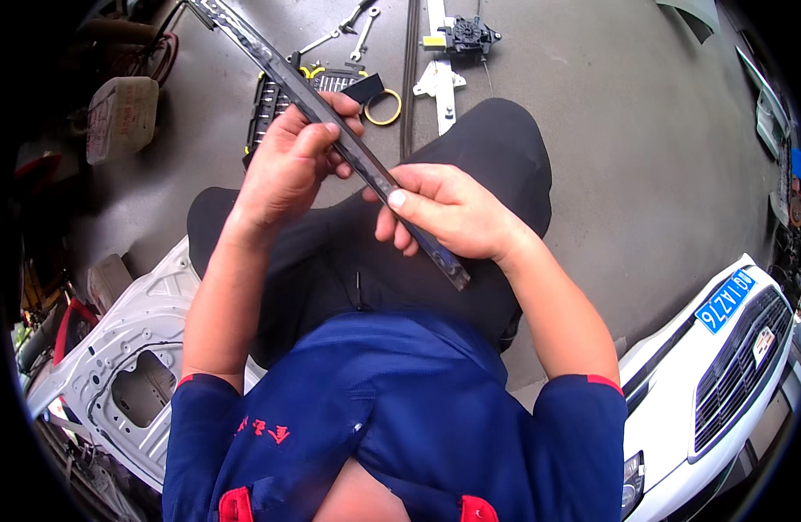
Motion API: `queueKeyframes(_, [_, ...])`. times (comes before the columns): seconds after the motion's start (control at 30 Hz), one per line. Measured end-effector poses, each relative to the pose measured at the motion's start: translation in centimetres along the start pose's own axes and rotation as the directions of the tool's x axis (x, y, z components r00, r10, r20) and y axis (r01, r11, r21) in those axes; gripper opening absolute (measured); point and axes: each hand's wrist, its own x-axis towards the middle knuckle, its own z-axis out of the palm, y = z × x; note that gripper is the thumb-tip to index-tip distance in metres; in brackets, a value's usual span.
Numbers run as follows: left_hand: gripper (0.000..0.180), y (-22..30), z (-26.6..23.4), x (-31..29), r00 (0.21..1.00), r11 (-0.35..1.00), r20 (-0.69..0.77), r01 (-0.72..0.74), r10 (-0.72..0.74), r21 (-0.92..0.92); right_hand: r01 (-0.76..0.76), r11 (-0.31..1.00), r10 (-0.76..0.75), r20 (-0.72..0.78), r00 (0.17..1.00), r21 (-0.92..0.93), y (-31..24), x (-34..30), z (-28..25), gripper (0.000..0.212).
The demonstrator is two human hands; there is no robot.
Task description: The person sits on the floor and assembles a long rubber weather stripping seal. They insert a thin metal retaining strip into the rubber channel and then attach a small metal clip to the end of the assembly. The person handles the components by hand, aligning and pressing them together.
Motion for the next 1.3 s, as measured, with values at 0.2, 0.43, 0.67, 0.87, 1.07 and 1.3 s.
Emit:
queueKeyframes(0.2, [0.025, -1.1, 1.4, -0.3, 0.997, 0.995, 0.051, 0.055, -0.05, -0.083, -0.013, 0.987, 0.002, 0.066, 0.998, 0.162, -0.6, -0.8, -1.1, 0.039])
queueKeyframes(0.43, [0.041, -2.2, 4.5, 0.6, 0.976, 1.0, 0.216, 0.001, 0.0, -0.004, 0.017, 0.987, -0.056, -0.241, 0.969, -0.16, 0.4, -2.7, -0.7, 0.019])
queueKeyframes(0.67, [0.038, 0.0, 2.9, 2.5, 0.995, 0.995, 0.082, -0.055, 0.062, -0.083, -0.105, 0.989, 0.071, -0.278, 0.958, -0.108, -0.6, -6.6, -1.3, 0.022])
queueKeyframes(0.87, [0.02, -2.7, 3.9, 1.4, 1.0, 0.998, -0.026, 0.003, -0.005, -0.063, -0.102, 0.985, 0.082, -0.136, 0.987, -0.141, -1.9, -5.7, -2.2, 0.034])
queueKeyframes(1.07, [0.047, -1.4, 6.3, -0.8, 0.998, 0.999, 0.055, -0.037, 0.037, -0.005, -0.092, 0.958, 0.013, -0.28, 0.96, -0.271, -2.5, -3.3, -1.7, 0.024])
queueKeyframes(1.3, [0.025, 0.7, -1.1, 1.6, 0.968, 0.974, -0.221, -0.153, 0.115, -0.165, -0.17, 0.89, 0.036, -0.306, 0.951, -0.423, -2.6, -4.6, -3.0, 0.023])
